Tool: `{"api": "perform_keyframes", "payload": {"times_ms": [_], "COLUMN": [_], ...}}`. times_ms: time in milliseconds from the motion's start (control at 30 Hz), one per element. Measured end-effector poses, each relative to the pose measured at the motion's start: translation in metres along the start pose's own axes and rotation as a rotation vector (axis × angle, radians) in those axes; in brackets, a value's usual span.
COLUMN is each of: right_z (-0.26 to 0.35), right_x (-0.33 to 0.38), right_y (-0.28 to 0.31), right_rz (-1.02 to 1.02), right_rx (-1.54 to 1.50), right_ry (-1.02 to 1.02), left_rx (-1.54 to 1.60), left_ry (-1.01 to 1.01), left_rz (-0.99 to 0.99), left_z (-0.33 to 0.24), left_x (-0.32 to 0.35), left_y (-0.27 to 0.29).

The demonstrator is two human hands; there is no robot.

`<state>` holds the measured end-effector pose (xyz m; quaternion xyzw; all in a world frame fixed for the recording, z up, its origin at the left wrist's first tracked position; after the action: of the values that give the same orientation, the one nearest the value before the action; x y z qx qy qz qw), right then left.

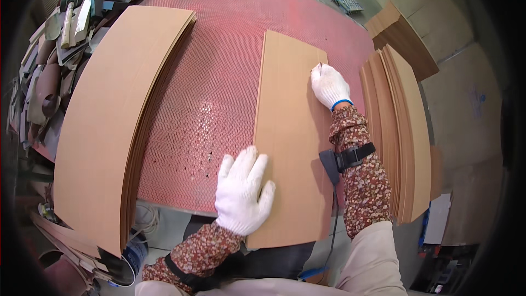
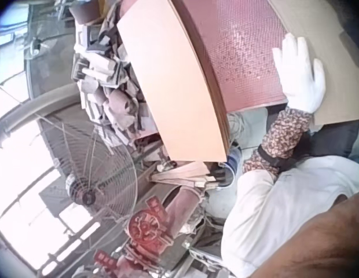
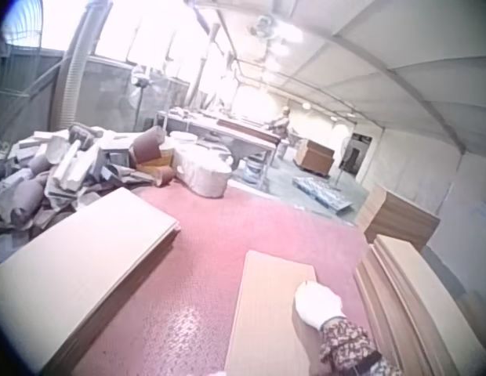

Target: Inspecting wooden panels for defects and marking them with white chalk.

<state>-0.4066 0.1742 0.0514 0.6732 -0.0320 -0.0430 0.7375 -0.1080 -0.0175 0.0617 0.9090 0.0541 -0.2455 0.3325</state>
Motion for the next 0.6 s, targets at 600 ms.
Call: {"api": "perform_keyframes", "payload": {"times_ms": [600], "right_z": [0.045], "right_x": [-0.149], "right_y": [-0.053], "right_rz": [0.019], "right_rx": [0.714], "right_ry": [0.541], "left_rx": [0.066], "left_ry": [-0.011], "left_rz": [0.038], "left_z": [-0.003], "left_x": [-0.014], "left_y": [0.007]}}
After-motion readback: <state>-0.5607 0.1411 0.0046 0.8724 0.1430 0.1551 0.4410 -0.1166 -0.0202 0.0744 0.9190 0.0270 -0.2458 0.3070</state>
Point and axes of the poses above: each hand's wrist, its own x-axis away from the middle knuckle, its own y-axis out of the back of the hand, z = x × y, the point moved 10 cm from there along -x, towards the middle knuckle, and after that the axes turned 13 degrees about -y, right-handed, at the moved point
